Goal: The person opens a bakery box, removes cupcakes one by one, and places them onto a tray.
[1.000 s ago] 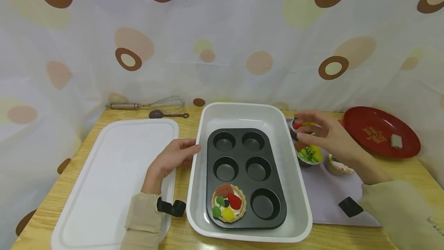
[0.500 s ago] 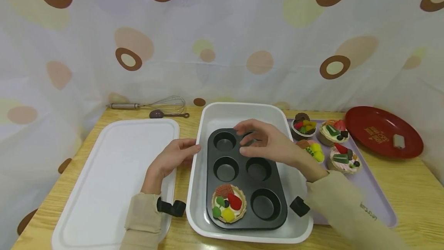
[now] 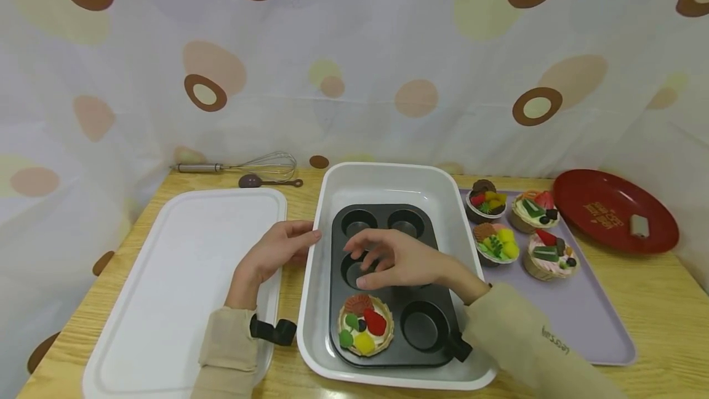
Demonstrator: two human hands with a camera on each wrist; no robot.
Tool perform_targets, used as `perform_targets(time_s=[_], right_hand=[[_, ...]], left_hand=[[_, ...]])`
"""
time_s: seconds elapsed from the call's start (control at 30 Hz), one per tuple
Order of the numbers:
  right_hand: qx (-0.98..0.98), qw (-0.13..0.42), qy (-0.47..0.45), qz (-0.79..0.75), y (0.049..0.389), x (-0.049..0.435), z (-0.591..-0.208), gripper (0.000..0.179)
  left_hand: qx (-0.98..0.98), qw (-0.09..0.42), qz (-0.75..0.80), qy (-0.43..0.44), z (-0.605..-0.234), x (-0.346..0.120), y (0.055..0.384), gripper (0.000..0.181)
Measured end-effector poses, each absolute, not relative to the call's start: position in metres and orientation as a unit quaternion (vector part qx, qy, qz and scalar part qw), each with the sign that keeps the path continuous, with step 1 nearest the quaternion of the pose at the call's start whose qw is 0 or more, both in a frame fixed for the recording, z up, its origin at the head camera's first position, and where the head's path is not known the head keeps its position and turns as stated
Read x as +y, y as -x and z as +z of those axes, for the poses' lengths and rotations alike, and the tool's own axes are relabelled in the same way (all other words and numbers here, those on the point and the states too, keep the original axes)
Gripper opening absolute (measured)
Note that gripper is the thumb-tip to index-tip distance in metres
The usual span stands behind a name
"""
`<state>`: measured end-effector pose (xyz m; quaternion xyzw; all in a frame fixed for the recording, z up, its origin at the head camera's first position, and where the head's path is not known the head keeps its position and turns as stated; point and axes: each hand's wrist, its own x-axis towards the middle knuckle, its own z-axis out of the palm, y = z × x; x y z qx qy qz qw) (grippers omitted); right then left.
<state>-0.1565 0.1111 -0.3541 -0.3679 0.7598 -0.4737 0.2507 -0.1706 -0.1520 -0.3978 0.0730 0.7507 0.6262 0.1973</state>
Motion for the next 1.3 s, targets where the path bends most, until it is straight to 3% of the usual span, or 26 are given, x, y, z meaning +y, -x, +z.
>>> perform_targets(time_s=[0.47,1.03,1.3], right_hand=[[0.755,0.311,0.375,-0.439,0.156,0.119,-0.367,0.049],[0.755,0.333,0.428,-0.369,0.152,0.119,-0.37,0.074],[0.754,0.323,0.452,-0.35,0.149,0.114,-0.374,0.07]], left_hand=[[0.755,0.195,0.622,-0.068,-0.397,-0.15,0.17,0.048],[0.758,0.193,0.62,-0.064,-0.397,-0.151,0.17,0.049],[0.753,0.198,0.624,-0.066,-0.398,-0.151,0.171,0.05]])
